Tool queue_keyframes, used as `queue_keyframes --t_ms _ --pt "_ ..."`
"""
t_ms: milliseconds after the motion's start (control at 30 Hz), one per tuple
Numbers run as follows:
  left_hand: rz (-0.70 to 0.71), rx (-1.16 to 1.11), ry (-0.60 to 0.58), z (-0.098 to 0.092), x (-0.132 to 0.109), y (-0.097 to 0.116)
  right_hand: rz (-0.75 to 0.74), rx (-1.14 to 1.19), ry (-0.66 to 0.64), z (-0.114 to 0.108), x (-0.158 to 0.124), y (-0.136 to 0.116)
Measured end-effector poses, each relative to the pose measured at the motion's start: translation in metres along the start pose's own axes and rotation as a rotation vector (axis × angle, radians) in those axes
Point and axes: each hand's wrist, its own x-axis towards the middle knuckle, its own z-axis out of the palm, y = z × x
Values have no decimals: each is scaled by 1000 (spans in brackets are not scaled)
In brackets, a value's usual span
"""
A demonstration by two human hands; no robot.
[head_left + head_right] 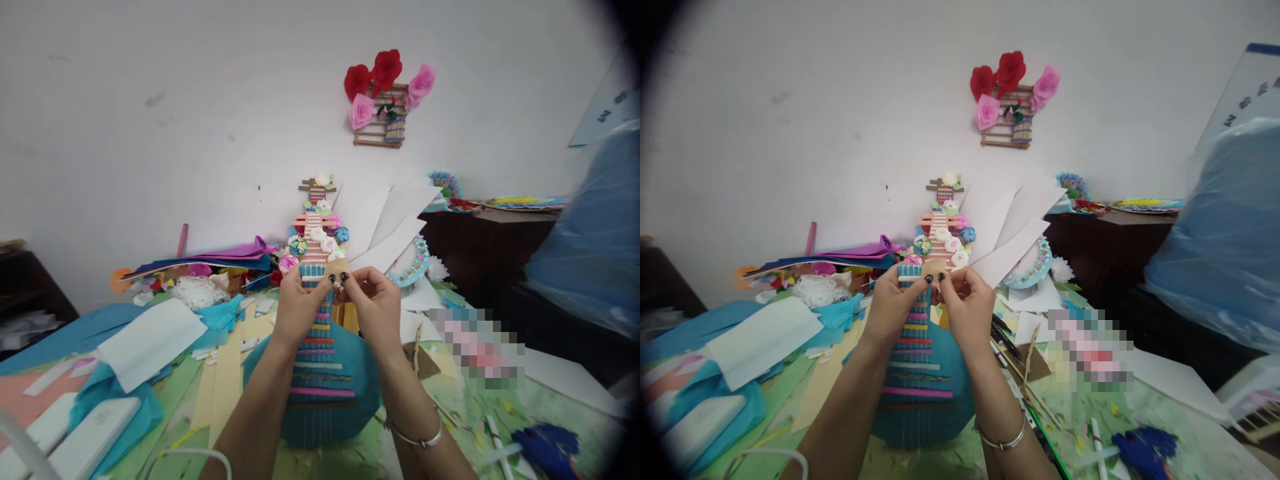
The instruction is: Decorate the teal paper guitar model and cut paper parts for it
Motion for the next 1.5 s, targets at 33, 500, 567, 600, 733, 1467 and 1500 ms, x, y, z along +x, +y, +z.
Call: queue_keyframes --t_ms 33,500,567,600,733,1467,1500 --pt "-6 -4 -6 0 0 1 2 2 -2 0 0 0" --pt "-77 -5 -68 -4 2 6 9 -21 10 -1 2 3" --pt "-76 12 -58 -3 2 6 8 -16 9 -1 2 3" --pt "-77 18 -53 -3 2 6 5 -17 8 -1 2 3" --pt "-81 27 -37 -2 2 6 -16 -38 1 -2 2 3" --pt "-68 -13 -38 5 -6 9 74 169 -53 0 0 -1" --pt "-67 6 -43 5 -7 9 76 170 -52 0 0 -1"
